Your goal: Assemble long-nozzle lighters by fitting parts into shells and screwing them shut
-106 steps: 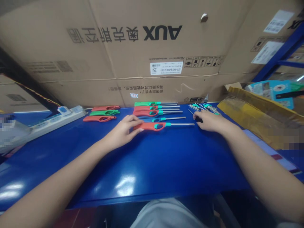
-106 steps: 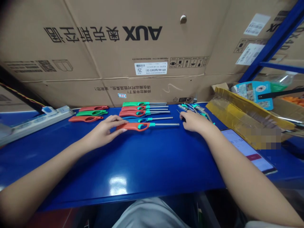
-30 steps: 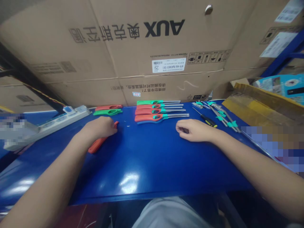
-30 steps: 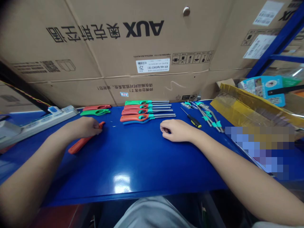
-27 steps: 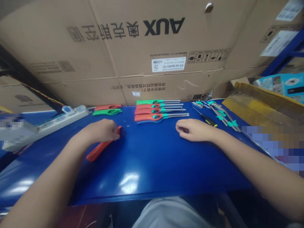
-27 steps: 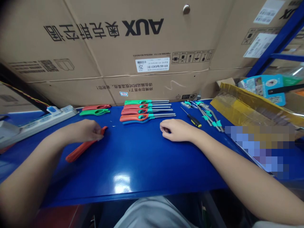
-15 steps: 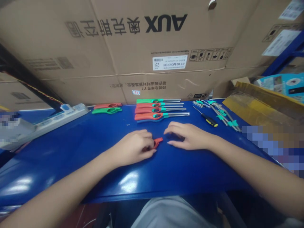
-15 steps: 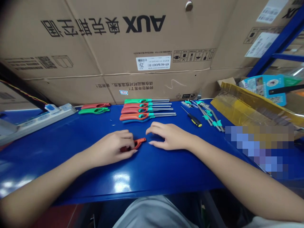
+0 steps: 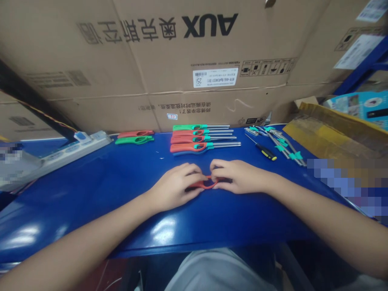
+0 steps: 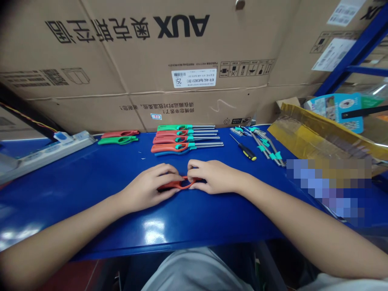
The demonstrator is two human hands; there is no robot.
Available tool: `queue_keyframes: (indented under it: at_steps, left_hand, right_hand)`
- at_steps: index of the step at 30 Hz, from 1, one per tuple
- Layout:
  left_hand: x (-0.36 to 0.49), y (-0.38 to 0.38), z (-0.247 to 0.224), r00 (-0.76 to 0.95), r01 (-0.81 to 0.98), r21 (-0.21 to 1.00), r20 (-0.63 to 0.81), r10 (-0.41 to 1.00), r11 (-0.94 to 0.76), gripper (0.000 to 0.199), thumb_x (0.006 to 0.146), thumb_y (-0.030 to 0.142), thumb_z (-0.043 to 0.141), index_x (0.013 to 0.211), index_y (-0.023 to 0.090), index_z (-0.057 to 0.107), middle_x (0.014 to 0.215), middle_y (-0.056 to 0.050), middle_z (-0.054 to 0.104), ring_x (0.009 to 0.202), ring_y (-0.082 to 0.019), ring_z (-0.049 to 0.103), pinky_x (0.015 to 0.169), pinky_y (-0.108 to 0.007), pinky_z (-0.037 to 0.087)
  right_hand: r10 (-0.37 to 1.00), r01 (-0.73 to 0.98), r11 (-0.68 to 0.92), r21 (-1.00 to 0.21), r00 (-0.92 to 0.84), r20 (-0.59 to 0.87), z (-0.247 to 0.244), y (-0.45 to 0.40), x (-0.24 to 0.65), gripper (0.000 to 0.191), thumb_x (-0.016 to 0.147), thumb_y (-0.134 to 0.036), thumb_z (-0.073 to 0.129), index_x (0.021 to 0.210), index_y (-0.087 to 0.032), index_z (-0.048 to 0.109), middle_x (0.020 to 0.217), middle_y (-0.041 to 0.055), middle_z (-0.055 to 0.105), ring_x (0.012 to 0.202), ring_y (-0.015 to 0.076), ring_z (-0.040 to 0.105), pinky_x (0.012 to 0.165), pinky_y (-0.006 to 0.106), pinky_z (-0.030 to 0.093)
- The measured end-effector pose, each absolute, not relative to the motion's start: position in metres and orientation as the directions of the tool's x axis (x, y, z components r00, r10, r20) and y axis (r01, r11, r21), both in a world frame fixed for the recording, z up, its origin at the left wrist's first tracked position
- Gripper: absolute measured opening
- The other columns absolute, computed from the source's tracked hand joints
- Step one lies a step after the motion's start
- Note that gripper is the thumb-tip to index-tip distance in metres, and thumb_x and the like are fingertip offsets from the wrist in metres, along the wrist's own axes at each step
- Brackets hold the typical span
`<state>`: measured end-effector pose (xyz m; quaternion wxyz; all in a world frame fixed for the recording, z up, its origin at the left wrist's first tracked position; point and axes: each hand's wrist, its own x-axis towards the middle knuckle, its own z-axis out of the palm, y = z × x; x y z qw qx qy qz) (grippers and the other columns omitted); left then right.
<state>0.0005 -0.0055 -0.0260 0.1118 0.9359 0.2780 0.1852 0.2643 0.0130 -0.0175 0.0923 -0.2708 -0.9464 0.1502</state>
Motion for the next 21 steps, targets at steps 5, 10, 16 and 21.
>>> queue_keyframes:
  at_steps: [5,10,16,21]
  left_hand:
    - [-0.008,0.007,-0.032,0.699,0.523,0.386,0.316,0.642,-0.76,0.03,0.097,0.032,0.061,0.126,0.024,0.065,0.119,-0.008,0.067,0.109,-0.022,0.065,0.095,-0.036,0.054]
    - [-0.01,0.015,-0.039,0.641,0.544,0.445,0.327,0.695,-0.711,0.032,0.093,0.035,0.067,0.123,0.024,0.066,0.116,-0.006,0.071,0.103,-0.022,0.067,0.094,-0.037,0.056]
    - [-0.006,0.017,-0.041,0.587,0.553,0.505,0.327,0.741,-0.662,0.033,0.09,0.035,0.07,0.12,0.022,0.068,0.114,-0.006,0.073,0.096,-0.021,0.067,0.09,-0.037,0.056]
    - [-0.005,0.017,-0.041,0.564,0.547,0.559,0.304,0.768,-0.623,0.035,0.088,0.036,0.072,0.119,0.02,0.068,0.112,-0.005,0.073,0.094,-0.02,0.068,0.088,-0.035,0.056]
  right_hand:
    - [0.629,0.593,0.727,-0.347,-0.777,-0.01,-0.003,0.017,0.28,0.015,0.097,-0.034,0.06,0.09,-0.021,0.063,0.105,0.0018,0.059,0.073,0.0121,0.056,0.063,0.025,0.037]
    - [0.668,0.644,0.694,-0.323,-0.743,-0.044,0.001,0.022,0.29,0.016,0.097,-0.035,0.061,0.088,-0.021,0.062,0.101,0.0023,0.058,0.074,0.013,0.055,0.061,0.024,0.034]
    - [0.674,0.65,0.683,-0.335,-0.736,-0.054,0.0,0.021,0.29,0.015,0.097,-0.034,0.06,0.09,-0.022,0.063,0.101,0.0016,0.057,0.074,0.0123,0.054,0.063,0.025,0.034]
    - [0.676,0.659,0.697,-0.284,-0.736,-0.048,0.002,0.021,0.291,0.015,0.096,-0.035,0.061,0.092,-0.022,0.065,0.103,0.0024,0.059,0.077,0.0134,0.056,0.062,0.025,0.033]
